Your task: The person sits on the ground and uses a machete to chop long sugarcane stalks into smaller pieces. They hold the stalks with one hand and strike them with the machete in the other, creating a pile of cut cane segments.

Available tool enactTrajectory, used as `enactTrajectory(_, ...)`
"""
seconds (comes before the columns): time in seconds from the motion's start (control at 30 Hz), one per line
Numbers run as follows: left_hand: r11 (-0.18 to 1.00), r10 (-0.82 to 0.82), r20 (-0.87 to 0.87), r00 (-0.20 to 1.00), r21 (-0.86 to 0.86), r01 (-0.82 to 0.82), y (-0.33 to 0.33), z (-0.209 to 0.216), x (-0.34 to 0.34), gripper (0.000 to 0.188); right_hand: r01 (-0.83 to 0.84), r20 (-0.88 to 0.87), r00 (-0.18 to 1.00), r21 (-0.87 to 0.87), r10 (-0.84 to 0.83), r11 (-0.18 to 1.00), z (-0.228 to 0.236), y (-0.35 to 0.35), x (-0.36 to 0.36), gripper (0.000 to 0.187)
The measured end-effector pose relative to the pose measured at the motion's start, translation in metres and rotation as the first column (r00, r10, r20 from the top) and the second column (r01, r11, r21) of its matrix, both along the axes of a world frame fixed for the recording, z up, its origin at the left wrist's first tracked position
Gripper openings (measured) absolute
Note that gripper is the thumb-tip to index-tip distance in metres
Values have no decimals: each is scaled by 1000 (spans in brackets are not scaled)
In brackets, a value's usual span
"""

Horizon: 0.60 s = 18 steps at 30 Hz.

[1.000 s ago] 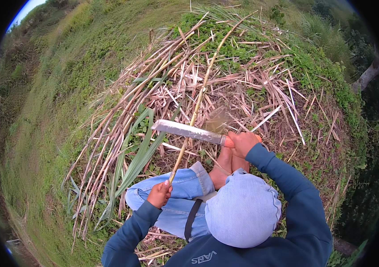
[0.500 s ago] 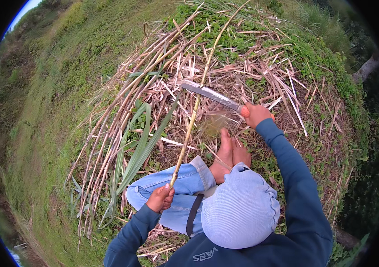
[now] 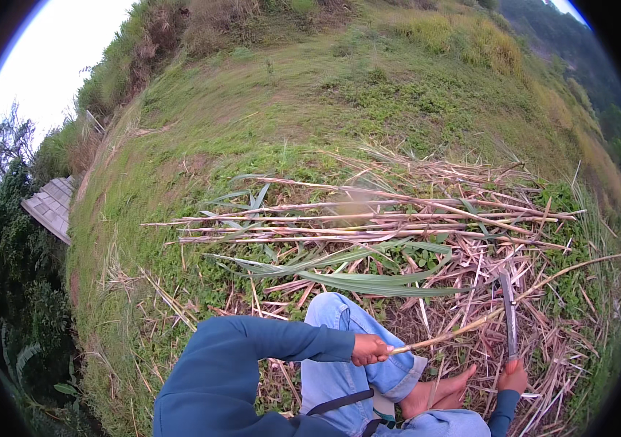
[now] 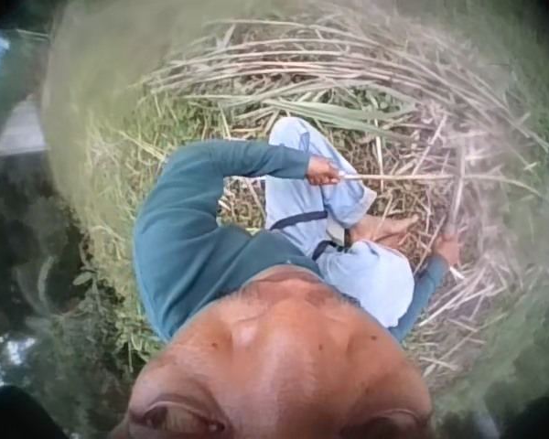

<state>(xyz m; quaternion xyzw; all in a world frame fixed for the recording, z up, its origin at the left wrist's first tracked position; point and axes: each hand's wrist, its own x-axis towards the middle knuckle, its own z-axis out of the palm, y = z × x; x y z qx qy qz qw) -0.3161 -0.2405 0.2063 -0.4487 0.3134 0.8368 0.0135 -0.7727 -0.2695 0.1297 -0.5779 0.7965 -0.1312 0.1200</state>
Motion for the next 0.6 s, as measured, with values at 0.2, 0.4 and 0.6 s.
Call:
enactTrajectory(0.2,995,29,-4,1000,99,-29,-17,-2,-15,45,-338,-28,939,127,344,933,29,22,48,29)
enactTrajectory(0.4,996,15,-85,996,93,-7,-6,22,17,42,274,3,962,-49,-274,961,-79,-12,-95,44)
enactTrajectory(0.6,935,-56,198,979,-333,121,-24,25,10,35,258,496,842,-25,-212,966,-86,63,-65,41)
